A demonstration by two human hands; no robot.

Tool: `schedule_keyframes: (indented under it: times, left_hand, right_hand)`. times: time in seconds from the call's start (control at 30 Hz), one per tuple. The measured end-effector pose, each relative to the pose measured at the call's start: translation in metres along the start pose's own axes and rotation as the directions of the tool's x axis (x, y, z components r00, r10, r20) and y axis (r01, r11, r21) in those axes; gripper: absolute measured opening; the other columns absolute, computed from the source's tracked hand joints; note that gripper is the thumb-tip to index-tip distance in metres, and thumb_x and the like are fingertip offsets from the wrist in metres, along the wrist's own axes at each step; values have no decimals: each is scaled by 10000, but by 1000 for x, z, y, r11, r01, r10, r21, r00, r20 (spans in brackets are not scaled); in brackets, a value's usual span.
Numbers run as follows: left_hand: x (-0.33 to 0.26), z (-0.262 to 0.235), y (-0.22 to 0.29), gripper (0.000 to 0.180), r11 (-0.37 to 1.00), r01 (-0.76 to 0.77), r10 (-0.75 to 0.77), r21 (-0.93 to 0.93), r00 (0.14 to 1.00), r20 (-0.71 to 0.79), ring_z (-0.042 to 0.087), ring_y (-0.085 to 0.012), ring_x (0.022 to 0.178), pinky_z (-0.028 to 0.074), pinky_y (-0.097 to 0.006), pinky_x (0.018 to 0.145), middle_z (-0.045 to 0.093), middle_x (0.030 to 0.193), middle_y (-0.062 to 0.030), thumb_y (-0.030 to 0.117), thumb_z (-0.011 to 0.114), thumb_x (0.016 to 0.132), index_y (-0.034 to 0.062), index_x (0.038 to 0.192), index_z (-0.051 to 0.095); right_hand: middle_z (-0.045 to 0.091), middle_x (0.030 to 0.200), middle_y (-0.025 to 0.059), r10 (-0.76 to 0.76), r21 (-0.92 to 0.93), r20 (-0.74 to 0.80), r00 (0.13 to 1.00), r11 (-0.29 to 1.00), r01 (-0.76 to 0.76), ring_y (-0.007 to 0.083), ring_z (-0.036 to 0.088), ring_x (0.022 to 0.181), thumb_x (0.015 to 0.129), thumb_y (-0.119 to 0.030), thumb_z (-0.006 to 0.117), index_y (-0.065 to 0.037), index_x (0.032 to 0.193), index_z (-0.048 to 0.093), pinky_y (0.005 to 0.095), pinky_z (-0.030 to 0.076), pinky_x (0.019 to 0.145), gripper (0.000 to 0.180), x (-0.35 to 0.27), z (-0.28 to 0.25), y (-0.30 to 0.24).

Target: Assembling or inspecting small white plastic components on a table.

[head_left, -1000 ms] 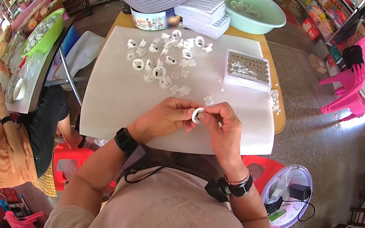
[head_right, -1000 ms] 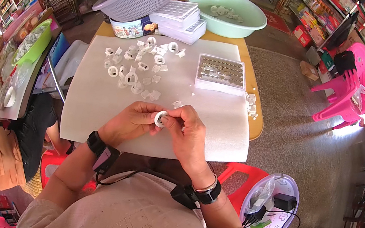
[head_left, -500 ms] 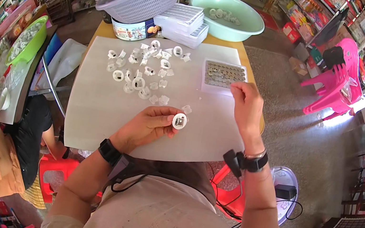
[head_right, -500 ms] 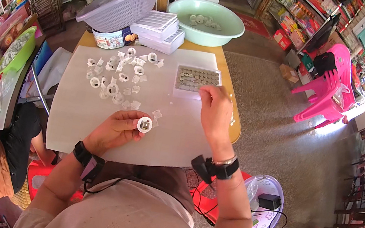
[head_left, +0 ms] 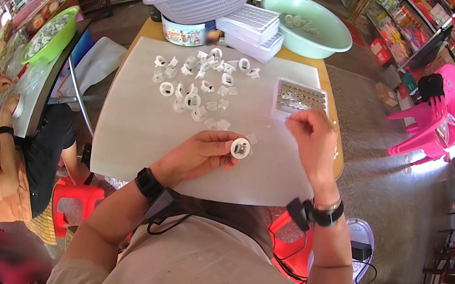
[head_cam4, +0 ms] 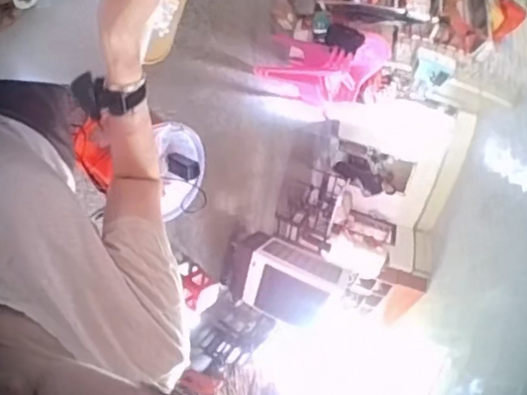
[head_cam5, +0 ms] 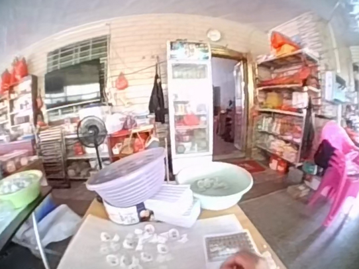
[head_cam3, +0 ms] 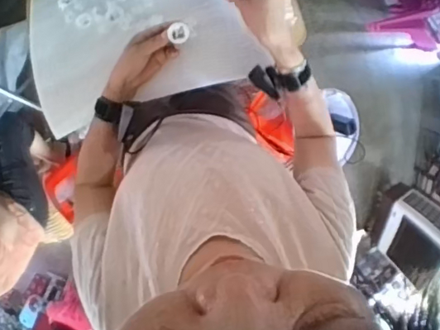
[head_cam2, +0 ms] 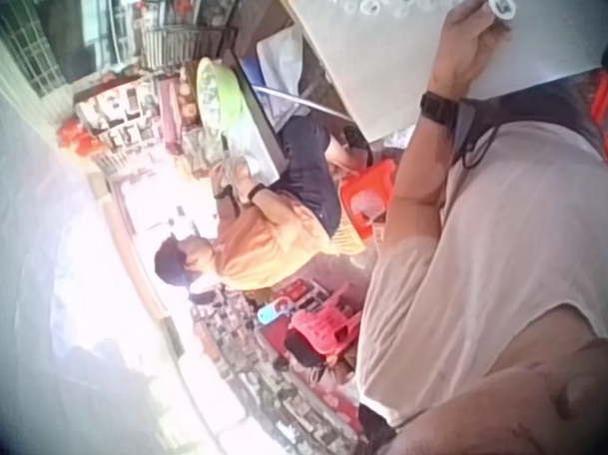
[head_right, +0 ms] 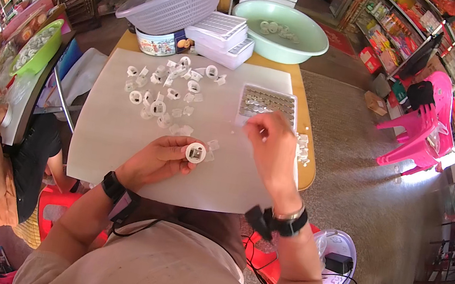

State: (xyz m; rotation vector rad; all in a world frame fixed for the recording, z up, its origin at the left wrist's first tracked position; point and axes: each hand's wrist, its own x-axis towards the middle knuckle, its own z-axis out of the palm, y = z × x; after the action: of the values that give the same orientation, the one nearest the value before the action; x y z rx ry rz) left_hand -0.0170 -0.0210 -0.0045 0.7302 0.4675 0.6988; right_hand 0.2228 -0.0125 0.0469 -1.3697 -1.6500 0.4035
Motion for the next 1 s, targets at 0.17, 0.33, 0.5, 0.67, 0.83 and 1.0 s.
schedule_keyframes:
  times: [0.17,0.33,0.5,0.67,0.83,1.0]
  left_hand:
    - [2,0,-1,349,1000,8,-7,-30,1000,19,574,-125,889,489,-266,799,599,1059,-47,147,525,974,-27,1277,512]
    - [2,-2,-4,340,1000,-22,22,-3,1000,19,570,-115,893,483,-254,795,598,1048,-33,154,532,974,-14,1269,527]
    - [2,-4,-8,348,998,-66,65,22,997,38,557,-111,886,476,-249,789,591,1036,-24,174,540,974,-18,1265,538]
    - [3,-6,-14,353,987,-91,92,136,996,-7,541,-104,867,469,-244,772,589,1024,-17,191,546,973,-10,1264,550]
    - [3,-4,-13,352,963,-110,112,245,994,7,540,-99,845,472,-258,739,589,1000,-16,210,542,976,-6,1254,555]
    - [4,-2,-11,336,952,-86,90,294,996,0,539,-99,834,471,-260,732,580,967,-15,217,516,989,-13,1231,553]
  right_hand:
    - [582,779,88,-169,80,125,978,984,160,270,592,714,739,-3,680,-35,785,620,359,483,610,82,-37,18,-30]
    - [560,766,81,-320,-65,138,937,941,331,279,573,743,715,11,670,-41,744,578,386,473,615,110,-39,28,-37]
    - [555,757,84,-294,10,141,945,955,296,281,567,711,725,23,655,-36,750,578,384,469,607,100,-41,34,-37]
    - [562,764,62,-186,119,240,953,980,162,187,560,660,740,34,693,-1,770,607,304,445,572,98,-39,34,-25]
    - [584,852,111,-25,116,252,967,993,-4,271,606,723,742,38,663,-6,850,620,354,485,615,125,-38,32,-34]
    - [594,898,73,-151,123,281,948,985,121,166,596,706,732,71,703,-35,975,680,277,478,602,266,-41,31,-23]
